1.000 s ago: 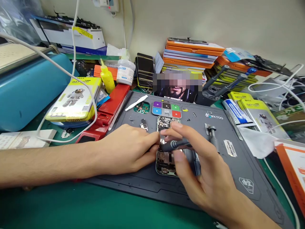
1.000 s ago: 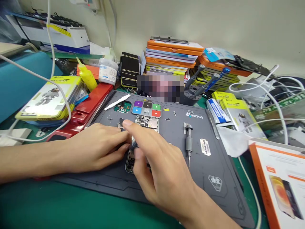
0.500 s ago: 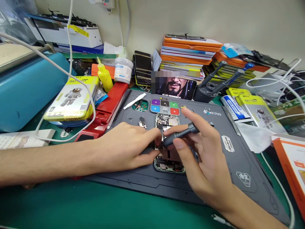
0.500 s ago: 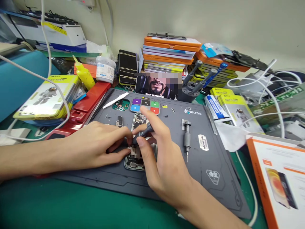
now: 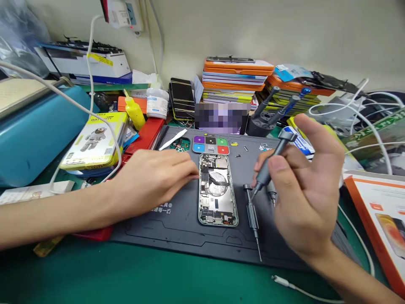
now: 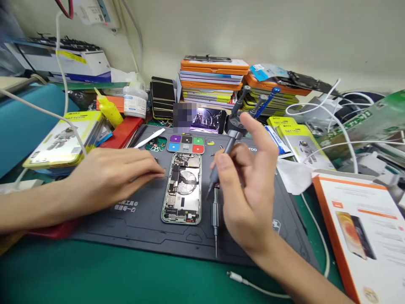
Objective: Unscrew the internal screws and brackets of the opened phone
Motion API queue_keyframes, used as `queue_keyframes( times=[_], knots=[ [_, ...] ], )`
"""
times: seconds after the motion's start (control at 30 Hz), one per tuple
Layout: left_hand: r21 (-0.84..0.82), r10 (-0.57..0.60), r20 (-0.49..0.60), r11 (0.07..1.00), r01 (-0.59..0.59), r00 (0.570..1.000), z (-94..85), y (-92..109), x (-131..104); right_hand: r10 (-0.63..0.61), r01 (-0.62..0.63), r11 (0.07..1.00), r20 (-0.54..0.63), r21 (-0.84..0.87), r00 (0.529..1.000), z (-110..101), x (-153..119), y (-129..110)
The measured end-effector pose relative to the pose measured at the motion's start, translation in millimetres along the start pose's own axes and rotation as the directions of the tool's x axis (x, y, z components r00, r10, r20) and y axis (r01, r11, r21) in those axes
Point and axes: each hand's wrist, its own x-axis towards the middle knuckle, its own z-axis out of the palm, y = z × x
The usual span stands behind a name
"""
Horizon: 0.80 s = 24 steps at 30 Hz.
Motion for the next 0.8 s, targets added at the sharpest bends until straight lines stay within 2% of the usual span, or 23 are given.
queue_keyframes(
  times=[0.03,0.1,0.2,0.27,0.37,0.5,0.6,0.73,0.8],
  knots=[
    [0.035,-0.005,-0.018,0.999,0.006,1.000,-8.2,-2.7,0.7,-0.011,0.010,0.999,-0.013,-0.046,1.000,-3.7,4.7,1.3],
    [0.101,-0.036,0.064,0.994,0.029,0.997,-23.5,-9.0,0.8,-0.027,0.037,0.976,0.048,-0.215,0.998,-9.7,12.7,4.4],
    [0.181,-0.113,0.259,0.981,0.066,0.959,-35.4,-18.4,-2.2,-0.075,0.176,0.818,0.202,-0.548,0.976,-13.2,19.2,10.1],
    [0.182,-0.138,0.348,0.980,0.078,0.927,-34.9,-21.7,-3.8,-0.054,0.236,0.716,0.285,-0.656,0.957,-13.2,20.7,14.1],
    [0.166,-0.139,0.406,0.983,0.077,0.903,-28.9,-20.9,-3.1,0.053,0.240,0.640,0.354,-0.730,0.934,-14.2,22.9,19.1],
    [0.093,-0.106,0.405,0.993,0.074,0.908,-24.8,-17.7,-1.9,0.191,0.242,0.544,0.400,-0.803,0.897,-20.8,28.9,20.2],
    [0.059,-0.090,0.395,0.996,0.072,0.914,-24.8,-18.3,-4.8,0.222,0.276,0.515,0.437,-0.812,0.872,-26.2,32.7,19.2],
    [0.011,-0.071,0.374,0.997,0.072,0.925,-24.8,-22.2,-9.6,0.222,0.358,0.424,0.479,-0.832,0.849,-28.1,33.6,20.8],
    [-0.015,-0.050,0.382,0.998,0.060,0.923,-24.5,-25.3,-10.4,0.221,0.371,0.423,0.491,-0.827,0.843,-27.3,32.9,22.2]
  ],
)
